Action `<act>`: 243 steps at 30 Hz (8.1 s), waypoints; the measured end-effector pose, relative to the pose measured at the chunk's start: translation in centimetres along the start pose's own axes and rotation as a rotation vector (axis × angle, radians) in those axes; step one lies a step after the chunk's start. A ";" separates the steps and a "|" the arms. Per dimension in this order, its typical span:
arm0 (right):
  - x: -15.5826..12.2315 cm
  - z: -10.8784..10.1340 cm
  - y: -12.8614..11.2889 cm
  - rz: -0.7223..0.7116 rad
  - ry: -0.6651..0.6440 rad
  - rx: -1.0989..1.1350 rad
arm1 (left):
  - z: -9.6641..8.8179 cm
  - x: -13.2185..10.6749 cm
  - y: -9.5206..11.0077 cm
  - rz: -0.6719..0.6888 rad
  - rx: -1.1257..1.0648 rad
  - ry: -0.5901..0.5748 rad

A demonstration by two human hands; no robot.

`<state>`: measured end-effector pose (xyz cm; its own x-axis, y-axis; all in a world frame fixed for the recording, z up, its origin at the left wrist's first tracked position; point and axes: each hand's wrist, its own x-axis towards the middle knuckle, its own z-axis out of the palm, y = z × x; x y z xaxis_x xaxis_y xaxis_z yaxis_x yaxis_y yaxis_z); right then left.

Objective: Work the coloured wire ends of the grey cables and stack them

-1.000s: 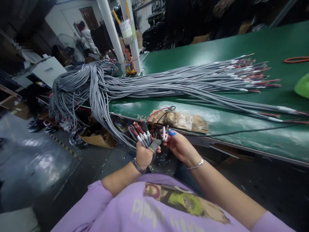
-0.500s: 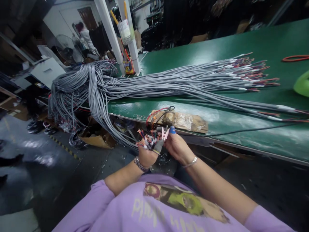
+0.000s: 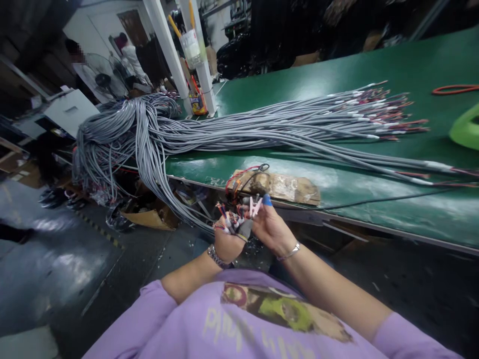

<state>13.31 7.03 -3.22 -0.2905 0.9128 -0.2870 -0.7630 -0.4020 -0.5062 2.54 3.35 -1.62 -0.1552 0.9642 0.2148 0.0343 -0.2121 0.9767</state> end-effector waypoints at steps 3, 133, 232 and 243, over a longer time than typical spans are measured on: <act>-0.2 -0.8 0.2 0.015 -0.019 -0.007 | -0.3 -0.1 0.2 -0.047 -0.029 0.016; -4.1 0.2 1.8 0.066 0.145 -0.555 | -2.2 -1.1 0.5 -0.720 -0.032 -0.310; -1.4 0.5 -0.5 0.086 0.019 -0.249 | -1.0 1.2 1.3 -0.792 -0.245 -0.482; -1.4 -1.0 -0.8 0.120 -0.088 -0.043 | -1.5 0.1 2.6 -0.770 -0.235 -0.402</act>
<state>14.91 5.97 -3.19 -0.4295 0.8598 -0.2761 -0.6944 -0.5099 -0.5078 1.14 2.61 0.95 0.3072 0.8262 -0.4722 -0.1462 0.5313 0.8345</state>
